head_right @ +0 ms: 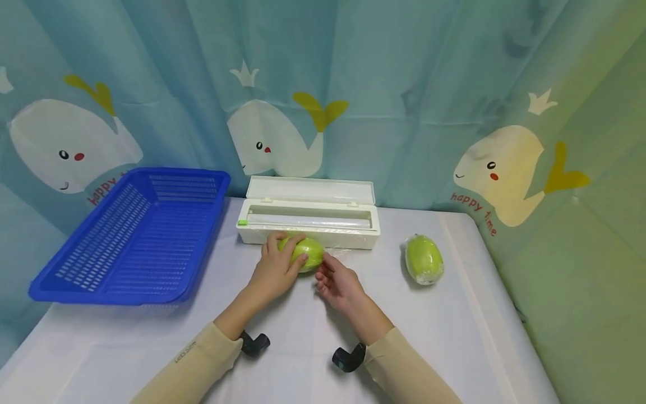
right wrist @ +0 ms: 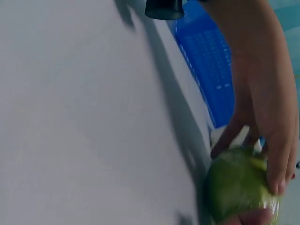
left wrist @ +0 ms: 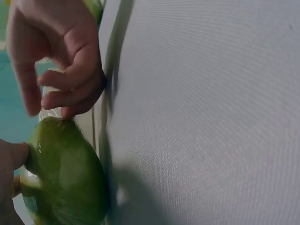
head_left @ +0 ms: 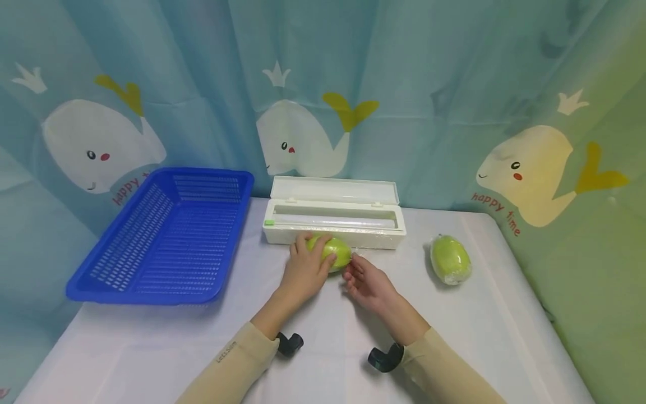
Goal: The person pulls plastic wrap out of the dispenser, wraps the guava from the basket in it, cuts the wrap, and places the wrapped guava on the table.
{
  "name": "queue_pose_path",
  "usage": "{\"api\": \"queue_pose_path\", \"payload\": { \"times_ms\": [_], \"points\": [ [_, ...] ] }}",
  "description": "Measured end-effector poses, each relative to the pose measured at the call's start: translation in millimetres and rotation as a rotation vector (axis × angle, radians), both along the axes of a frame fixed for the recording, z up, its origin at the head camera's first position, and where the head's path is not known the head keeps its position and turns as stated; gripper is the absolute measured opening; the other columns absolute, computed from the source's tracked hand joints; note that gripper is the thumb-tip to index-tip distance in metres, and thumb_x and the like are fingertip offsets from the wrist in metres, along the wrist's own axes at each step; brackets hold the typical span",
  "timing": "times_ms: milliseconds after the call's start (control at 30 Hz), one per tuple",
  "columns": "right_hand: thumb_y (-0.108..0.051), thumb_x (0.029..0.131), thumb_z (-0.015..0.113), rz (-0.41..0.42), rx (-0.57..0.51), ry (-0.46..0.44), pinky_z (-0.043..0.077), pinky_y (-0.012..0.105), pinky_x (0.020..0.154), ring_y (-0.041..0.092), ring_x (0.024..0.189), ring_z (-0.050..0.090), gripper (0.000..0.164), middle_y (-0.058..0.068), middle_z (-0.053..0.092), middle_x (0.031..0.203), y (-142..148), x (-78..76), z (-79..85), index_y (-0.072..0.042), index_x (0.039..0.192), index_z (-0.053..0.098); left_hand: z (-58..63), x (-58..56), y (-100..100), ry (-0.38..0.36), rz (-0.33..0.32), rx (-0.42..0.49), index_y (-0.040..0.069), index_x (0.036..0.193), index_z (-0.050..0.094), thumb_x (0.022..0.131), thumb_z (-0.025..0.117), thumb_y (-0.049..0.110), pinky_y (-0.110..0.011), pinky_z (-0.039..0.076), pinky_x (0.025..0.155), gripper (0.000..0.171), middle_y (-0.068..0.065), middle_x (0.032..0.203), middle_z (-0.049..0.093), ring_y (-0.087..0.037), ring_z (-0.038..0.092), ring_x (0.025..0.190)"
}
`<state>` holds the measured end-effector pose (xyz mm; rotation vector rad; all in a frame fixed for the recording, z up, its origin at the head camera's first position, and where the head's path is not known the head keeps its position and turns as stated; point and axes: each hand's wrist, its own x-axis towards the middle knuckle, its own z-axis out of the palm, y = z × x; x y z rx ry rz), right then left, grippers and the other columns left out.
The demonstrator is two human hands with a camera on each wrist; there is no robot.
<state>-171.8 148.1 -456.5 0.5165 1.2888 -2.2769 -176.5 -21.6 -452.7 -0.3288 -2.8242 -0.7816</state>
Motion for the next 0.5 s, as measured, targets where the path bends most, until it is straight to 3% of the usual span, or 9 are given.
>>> {"api": "queue_pose_path", "payload": {
  "times_ms": [233, 367, 500],
  "points": [
    [-0.033, 0.102, 0.056, -0.162, 0.039, -0.042, 0.042, 0.011, 0.053, 0.001, 0.06, 0.048, 0.029, -0.003, 0.048, 0.081, -16.7, -7.2, 1.5, -0.01, 0.114, 0.043, -0.8, -0.1, 0.6, 0.012, -0.009, -0.015, 0.019, 0.143, 0.051, 0.101, 0.055, 0.039, -0.05, 0.052, 0.081, 0.046, -0.025, 0.138, 0.037, -0.043, 0.044, 0.12],
    [-0.035, 0.103, 0.054, -0.194, 0.025, -0.071, 0.037, 0.011, 0.05, 0.0, 0.059, 0.043, 0.028, -0.005, 0.045, 0.077, -23.0, -15.6, 2.2, -0.01, 0.113, 0.047, -0.6, -1.1, -0.8, 0.028, -0.015, -0.016, 0.018, 0.142, 0.051, 0.102, 0.055, 0.038, -0.05, 0.052, 0.082, 0.045, -0.025, 0.137, 0.038, -0.042, 0.044, 0.12],
    [-0.031, 0.104, 0.053, -0.218, -0.014, -0.094, 0.028, 0.011, 0.046, -0.001, 0.055, 0.036, 0.02, -0.008, 0.04, 0.07, -23.6, -24.4, -0.6, -0.012, 0.103, 0.048, -0.5, -1.6, -2.2, 0.023, -0.01, -0.009, 0.018, 0.142, 0.052, 0.102, 0.055, 0.038, -0.05, 0.051, 0.084, 0.045, -0.024, 0.137, 0.038, -0.042, 0.043, 0.121]
  ]
}}
